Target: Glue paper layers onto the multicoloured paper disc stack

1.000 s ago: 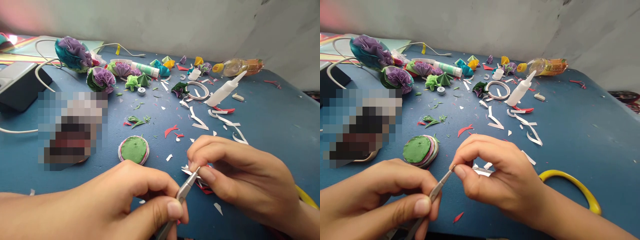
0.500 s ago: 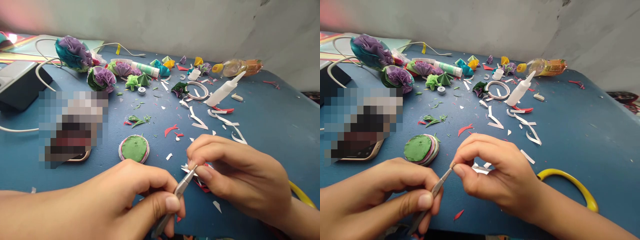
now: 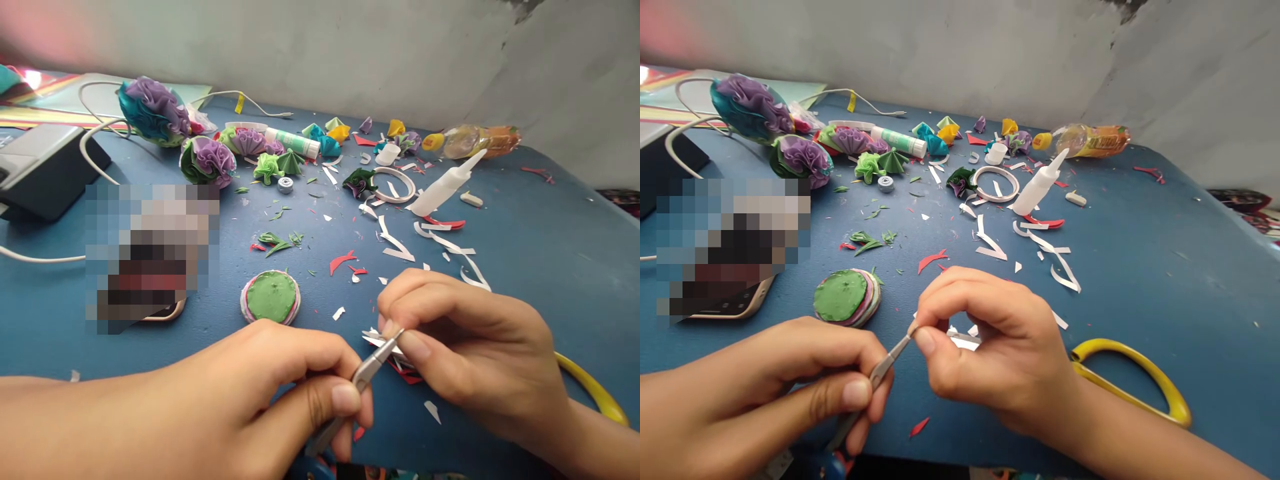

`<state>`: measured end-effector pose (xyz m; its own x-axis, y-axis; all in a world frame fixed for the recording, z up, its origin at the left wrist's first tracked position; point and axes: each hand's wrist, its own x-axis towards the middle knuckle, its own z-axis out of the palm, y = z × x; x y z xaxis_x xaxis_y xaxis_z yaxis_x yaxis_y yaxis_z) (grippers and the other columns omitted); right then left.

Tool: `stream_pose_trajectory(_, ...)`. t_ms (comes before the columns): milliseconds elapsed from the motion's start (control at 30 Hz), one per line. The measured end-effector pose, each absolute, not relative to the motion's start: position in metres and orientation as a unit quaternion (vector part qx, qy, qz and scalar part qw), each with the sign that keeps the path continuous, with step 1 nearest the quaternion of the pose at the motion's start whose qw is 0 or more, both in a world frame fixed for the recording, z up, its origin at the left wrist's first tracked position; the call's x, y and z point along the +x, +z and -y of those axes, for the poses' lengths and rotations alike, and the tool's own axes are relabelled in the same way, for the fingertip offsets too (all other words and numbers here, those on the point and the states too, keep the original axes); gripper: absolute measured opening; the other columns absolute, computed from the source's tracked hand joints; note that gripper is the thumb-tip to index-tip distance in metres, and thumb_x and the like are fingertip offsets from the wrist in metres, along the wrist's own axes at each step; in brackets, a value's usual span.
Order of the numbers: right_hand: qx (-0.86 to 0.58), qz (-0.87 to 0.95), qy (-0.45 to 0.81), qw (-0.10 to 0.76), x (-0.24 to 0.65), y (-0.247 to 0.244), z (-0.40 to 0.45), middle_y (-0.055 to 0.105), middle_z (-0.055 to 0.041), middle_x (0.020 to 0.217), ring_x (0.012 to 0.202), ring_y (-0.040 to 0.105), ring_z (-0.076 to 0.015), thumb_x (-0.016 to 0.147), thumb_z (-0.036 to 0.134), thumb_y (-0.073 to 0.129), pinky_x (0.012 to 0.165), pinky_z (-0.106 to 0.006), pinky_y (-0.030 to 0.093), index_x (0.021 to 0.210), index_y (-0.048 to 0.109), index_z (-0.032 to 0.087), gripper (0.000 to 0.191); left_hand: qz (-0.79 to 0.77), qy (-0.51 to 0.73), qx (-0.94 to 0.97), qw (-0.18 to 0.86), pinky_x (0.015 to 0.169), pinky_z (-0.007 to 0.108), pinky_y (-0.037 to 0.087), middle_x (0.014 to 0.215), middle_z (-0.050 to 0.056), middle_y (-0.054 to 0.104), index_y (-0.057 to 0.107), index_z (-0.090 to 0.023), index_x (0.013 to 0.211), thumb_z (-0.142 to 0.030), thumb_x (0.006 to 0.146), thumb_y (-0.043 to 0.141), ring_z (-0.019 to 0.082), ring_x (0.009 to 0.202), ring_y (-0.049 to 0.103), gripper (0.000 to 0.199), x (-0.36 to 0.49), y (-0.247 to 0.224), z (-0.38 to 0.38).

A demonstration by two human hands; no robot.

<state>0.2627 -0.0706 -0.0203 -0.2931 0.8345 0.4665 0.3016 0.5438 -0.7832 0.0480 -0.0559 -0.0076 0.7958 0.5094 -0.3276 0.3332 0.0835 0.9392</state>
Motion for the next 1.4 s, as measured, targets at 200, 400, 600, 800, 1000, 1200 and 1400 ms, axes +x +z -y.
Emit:
stream_pose_trajectory(200,-0.380,0.748,0.296,0.456,0.264,-0.020,0.069,0.064,0.0046,0.067,0.061,0.062,-0.0072,0.080,0.004,0.059,0.059,-0.014,0.054,0.073,0.061,0.021,0.018,-0.317,0.064,0.672,0.666,0.071,0.016,0.050,0.079,-0.001,0.071,0.062,-0.019,0.082,-0.031,0.102,0.047,0.011,0.076,0.065,0.028,0.048,-0.006,0.057)
stream_pose_trajectory(400,-0.380,0.747,0.293,0.460,0.261,-0.020,0.070,0.065,0.0040,0.067,0.061,0.063,-0.0082,0.079,0.005,0.060,0.058,-0.015,0.054,0.073,0.063,0.021,0.018,-0.313,0.065,0.667,0.673,0.071,0.016,0.050,0.079,0.000,0.070,0.061,-0.020,0.082,-0.031,0.103,0.046,0.011,0.075,0.064,0.028,0.047,-0.008,0.057)
stream_pose_trajectory(600,-0.382,0.751,0.292,0.452,0.261,-0.021,0.071,0.066,0.0055,0.070,0.064,0.064,-0.0057,0.079,0.005,0.058,0.062,-0.011,0.054,0.074,0.063,0.021,0.018,-0.323,0.068,0.678,0.657,0.069,0.016,0.048,0.081,-0.001,0.072,0.060,-0.021,0.083,-0.030,0.100,0.045,0.011,0.072,0.064,0.025,0.050,-0.005,0.059)
stream_pose_trajectory(800,-0.379,0.752,0.298,0.450,0.263,-0.021,0.071,0.066,0.0067,0.070,0.065,0.063,-0.0048,0.082,0.007,0.060,0.065,-0.010,0.054,0.075,0.062,0.021,0.016,-0.319,0.048,0.667,0.672,0.066,0.018,0.048,0.078,-0.001,0.071,0.060,-0.022,0.079,-0.032,0.095,0.046,0.013,0.068,0.062,0.023,0.053,-0.005,0.055)
stream_pose_trajectory(1000,-0.377,0.750,0.305,0.450,0.265,-0.021,0.070,0.066,0.0071,0.072,0.067,0.063,-0.0042,0.083,0.006,0.061,0.067,-0.009,0.054,0.077,0.063,0.021,0.017,-0.318,0.037,0.653,0.686,0.062,0.018,0.048,0.079,0.000,0.071,0.059,-0.022,0.079,-0.032,0.092,0.047,0.013,0.066,0.060,0.020,0.052,-0.006,0.053)
stream_pose_trajectory(1200,-0.378,0.736,0.320,0.461,0.264,-0.024,0.069,0.066,0.0059,0.073,0.068,0.063,-0.0058,0.087,0.005,0.065,0.066,-0.011,0.053,0.078,0.065,0.022,0.019,-0.375,0.091,0.640,0.665,0.065,0.014,0.047,0.075,-0.005,0.071,0.065,-0.022,0.081,-0.034,0.097,0.052,0.010,0.069,0.063,0.024,0.048,-0.001,0.066)
stream_pose_trajectory(1400,-0.401,0.712,0.368,0.444,0.273,-0.027,0.070,0.069,0.0044,0.080,0.075,0.065,-0.0073,0.097,0.018,0.067,0.070,-0.010,0.053,0.087,0.072,0.025,0.014,-0.343,0.118,0.665,0.653,0.059,0.015,0.048,0.068,-0.002,0.070,0.069,-0.020,0.079,-0.039,0.094,0.058,0.012,0.062,0.061,0.026,0.048,-0.003,0.062)
